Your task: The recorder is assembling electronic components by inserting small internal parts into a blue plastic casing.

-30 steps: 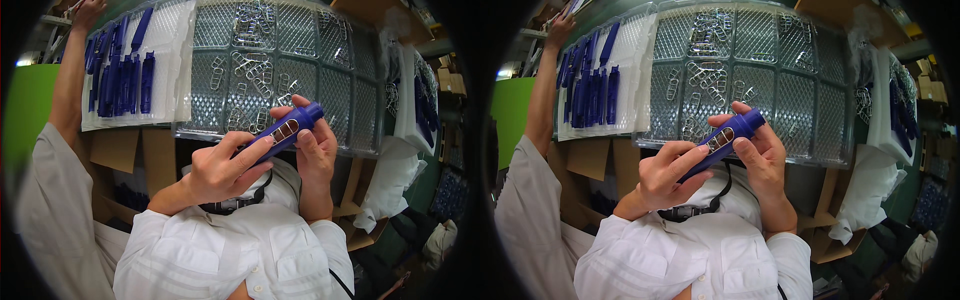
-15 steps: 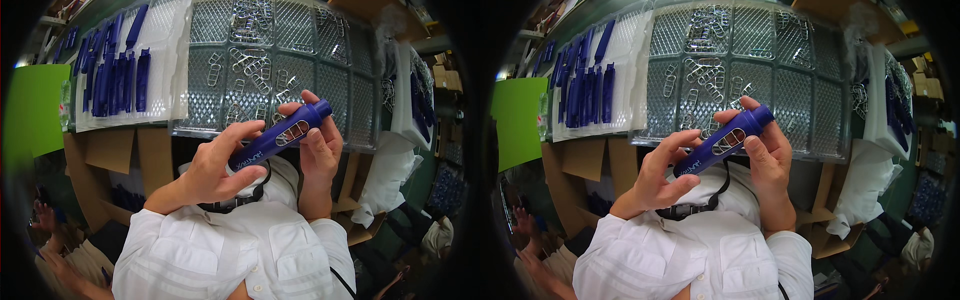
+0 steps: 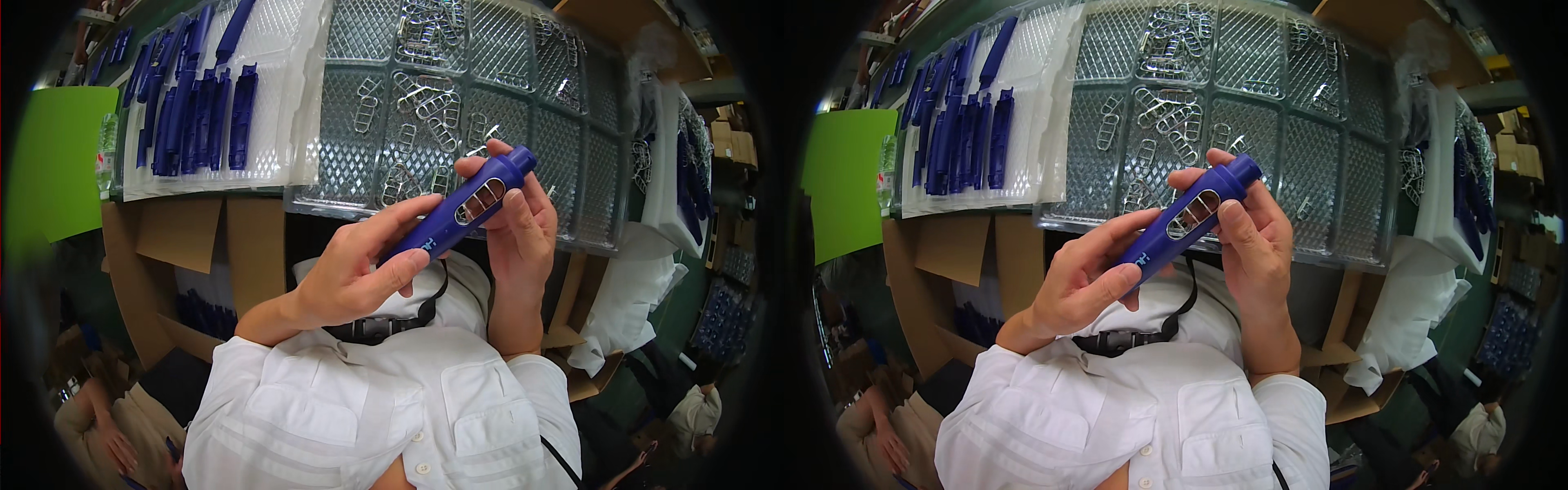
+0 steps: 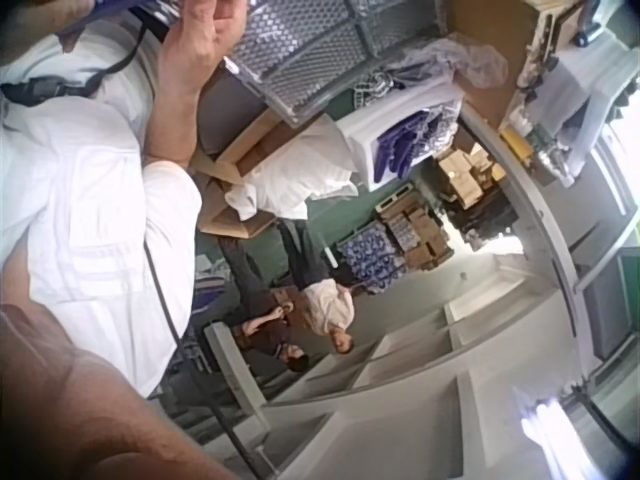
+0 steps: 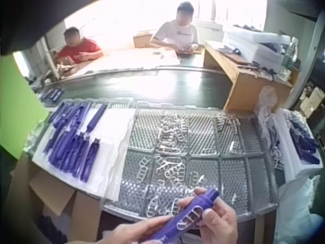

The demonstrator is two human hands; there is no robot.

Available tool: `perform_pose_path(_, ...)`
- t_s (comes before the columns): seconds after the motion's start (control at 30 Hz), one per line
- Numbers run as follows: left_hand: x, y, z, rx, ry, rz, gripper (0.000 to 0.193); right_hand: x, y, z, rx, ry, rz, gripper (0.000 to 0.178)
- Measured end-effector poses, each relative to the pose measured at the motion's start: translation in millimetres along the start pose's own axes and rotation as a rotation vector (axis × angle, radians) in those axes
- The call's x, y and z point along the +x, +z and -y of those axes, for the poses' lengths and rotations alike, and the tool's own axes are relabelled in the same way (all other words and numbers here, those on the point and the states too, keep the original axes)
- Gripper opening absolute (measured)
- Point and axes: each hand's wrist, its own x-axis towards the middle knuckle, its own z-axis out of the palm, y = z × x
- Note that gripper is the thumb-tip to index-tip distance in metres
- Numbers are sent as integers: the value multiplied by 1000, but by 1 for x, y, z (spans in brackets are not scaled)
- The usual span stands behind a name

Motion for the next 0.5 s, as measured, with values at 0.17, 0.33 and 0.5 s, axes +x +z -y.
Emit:
perform_pose_path(0.17,5,-2,-3,240,74,-47,51,5,-6,-2,1,-15,32,60)
perform_pose_path(0.33,12,-2,0,508,239,-105,60,4,5,-1,-170,-81,-24,64)
perform_pose_path(0.5,56,-46,-51,498,329,-317,52,2,-1,3,-366,-224,-106,50)
